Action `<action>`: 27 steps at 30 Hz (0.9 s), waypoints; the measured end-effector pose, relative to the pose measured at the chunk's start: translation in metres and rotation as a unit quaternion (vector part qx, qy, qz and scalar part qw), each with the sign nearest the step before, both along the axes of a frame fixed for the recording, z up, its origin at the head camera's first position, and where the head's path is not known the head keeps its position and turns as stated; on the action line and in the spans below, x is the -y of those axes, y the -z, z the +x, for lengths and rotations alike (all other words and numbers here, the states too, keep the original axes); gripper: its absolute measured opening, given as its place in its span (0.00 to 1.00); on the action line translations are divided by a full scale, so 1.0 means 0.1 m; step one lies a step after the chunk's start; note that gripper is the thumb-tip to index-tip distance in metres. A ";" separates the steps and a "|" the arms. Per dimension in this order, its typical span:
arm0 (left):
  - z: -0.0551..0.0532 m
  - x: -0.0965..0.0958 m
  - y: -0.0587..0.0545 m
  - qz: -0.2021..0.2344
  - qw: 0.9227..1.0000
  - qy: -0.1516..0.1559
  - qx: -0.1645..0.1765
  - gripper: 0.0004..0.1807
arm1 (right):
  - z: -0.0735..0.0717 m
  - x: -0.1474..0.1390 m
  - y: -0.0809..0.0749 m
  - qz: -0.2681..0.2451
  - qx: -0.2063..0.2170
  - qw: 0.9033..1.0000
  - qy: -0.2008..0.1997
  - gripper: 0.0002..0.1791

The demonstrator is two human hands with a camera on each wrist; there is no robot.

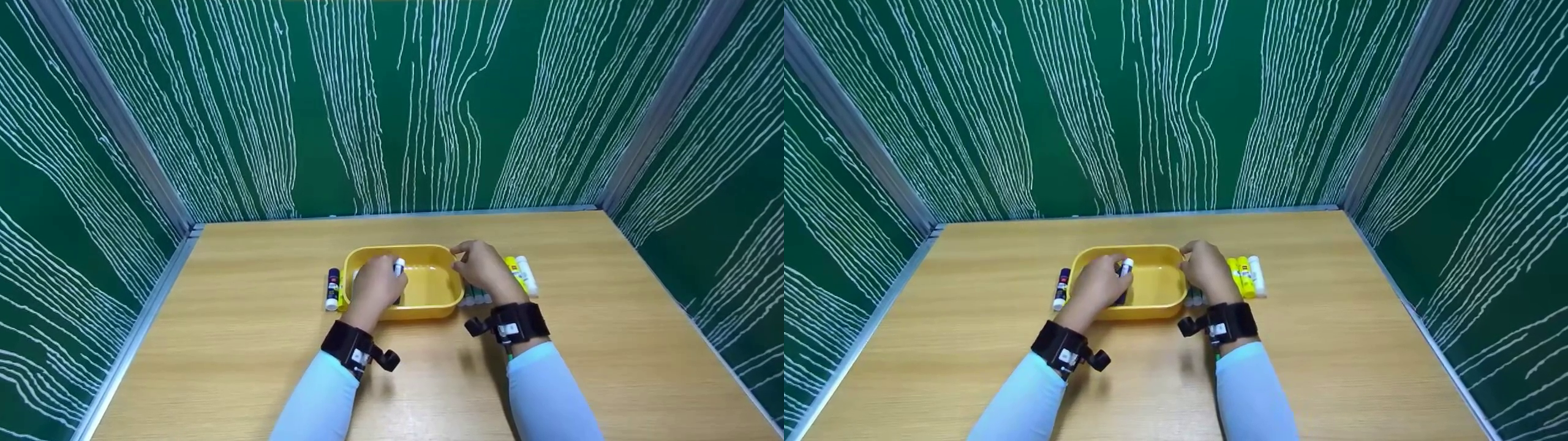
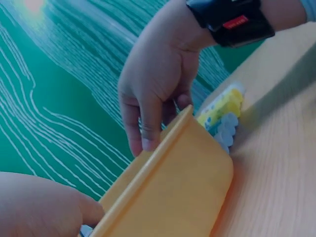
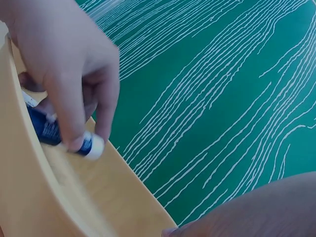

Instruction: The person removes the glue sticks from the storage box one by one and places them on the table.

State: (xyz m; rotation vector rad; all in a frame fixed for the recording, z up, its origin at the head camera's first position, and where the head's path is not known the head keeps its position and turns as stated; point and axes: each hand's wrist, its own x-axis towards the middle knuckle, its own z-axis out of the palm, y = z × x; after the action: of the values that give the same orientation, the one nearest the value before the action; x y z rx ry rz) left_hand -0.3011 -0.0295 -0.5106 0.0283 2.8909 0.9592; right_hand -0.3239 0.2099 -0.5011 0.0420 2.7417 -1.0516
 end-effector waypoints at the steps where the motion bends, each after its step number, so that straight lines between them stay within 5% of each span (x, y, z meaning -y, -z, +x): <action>1: 0.02 0.01 -0.01 0.002 1.000 -0.003 -0.007 0.27 | 0.00 0.00 0.00 0.000 0.000 1.000 0.000 0.24; 11: 0.09 0.27 -0.20 0.025 0.995 -0.006 -0.093 0.27 | 0.02 0.03 0.00 -0.010 -0.009 1.000 -0.004 0.24; 18: 0.08 0.51 -0.34 0.035 0.993 -0.043 -0.105 0.27 | 0.00 0.03 -0.03 -0.008 0.009 1.000 0.002 0.25; 27: 0.09 0.71 -0.48 0.056 0.994 -0.045 -0.086 0.29 | 0.02 0.01 -0.02 -0.015 0.018 1.000 0.007 0.24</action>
State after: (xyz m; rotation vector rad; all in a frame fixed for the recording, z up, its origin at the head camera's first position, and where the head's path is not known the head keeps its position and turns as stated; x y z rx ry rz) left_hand -0.2922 -0.1007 -0.4630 -0.0140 3.0120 1.1896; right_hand -0.3223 0.2084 -0.4989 0.0745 2.6981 -1.0836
